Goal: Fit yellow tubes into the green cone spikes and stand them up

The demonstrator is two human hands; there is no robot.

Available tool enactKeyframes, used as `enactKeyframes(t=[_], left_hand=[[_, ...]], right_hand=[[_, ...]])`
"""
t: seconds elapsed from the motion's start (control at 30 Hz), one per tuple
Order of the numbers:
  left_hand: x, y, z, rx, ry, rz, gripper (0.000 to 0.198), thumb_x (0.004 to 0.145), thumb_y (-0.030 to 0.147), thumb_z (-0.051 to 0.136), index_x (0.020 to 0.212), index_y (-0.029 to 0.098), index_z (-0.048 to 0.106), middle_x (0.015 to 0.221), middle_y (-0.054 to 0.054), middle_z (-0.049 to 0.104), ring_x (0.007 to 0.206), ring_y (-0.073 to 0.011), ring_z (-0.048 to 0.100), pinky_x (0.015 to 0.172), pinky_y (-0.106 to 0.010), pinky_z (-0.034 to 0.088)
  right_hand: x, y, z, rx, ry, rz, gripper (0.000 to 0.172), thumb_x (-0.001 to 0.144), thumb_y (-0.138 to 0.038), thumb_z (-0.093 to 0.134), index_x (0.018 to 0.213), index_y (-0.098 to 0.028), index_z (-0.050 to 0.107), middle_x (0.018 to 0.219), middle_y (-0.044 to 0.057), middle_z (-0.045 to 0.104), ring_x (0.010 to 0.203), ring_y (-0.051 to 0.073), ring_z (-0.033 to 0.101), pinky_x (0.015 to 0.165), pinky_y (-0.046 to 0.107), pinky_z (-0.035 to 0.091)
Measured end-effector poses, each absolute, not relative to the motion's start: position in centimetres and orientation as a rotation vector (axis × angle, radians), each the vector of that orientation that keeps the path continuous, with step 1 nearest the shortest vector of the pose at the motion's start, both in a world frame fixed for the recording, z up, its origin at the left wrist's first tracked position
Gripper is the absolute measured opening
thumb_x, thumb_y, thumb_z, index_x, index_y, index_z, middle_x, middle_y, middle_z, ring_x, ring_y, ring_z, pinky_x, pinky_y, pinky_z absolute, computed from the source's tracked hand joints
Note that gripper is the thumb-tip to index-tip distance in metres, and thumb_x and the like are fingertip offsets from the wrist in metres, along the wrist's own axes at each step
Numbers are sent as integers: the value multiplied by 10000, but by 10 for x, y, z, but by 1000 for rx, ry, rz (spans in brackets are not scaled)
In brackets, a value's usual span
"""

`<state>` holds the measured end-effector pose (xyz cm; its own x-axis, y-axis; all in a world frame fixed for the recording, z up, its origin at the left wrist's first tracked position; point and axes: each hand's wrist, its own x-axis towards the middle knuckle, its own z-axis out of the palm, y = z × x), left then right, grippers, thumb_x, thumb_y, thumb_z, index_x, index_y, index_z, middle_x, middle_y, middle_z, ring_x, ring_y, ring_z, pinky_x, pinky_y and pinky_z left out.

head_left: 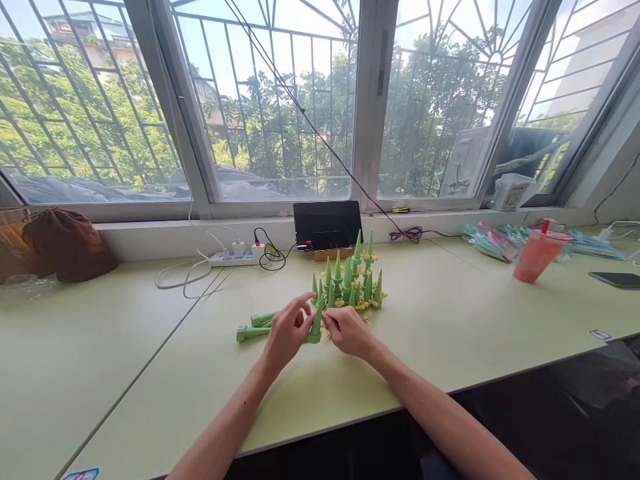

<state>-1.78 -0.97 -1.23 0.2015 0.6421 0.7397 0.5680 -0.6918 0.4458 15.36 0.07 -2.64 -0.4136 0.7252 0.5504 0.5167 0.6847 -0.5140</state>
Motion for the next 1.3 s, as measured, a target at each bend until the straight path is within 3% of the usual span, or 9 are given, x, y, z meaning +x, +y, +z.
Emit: enactKeyframes(t=[0.83,1.3], left_hand=[[-15,-11,-10,2337,1192,1529,241,888,313,555,1103,205,567,729,36,538,466,-45,379,504,-173,390],[-12,-13,-9,2320,1187,1530,225,874,359,577,1026,195,599,645,53,478,459,-53,373,476,-173,369]], right_hand=[[152,1,-27,-971,-2090,272,289,893,-170,421,605,-179,432,567,5,526,511,100,408,537,226,262],[151,0,-26,-1001,-2037,271,295,891,-205,386,606,-199,312,538,-33,370,501,102,257,513,241,211]])
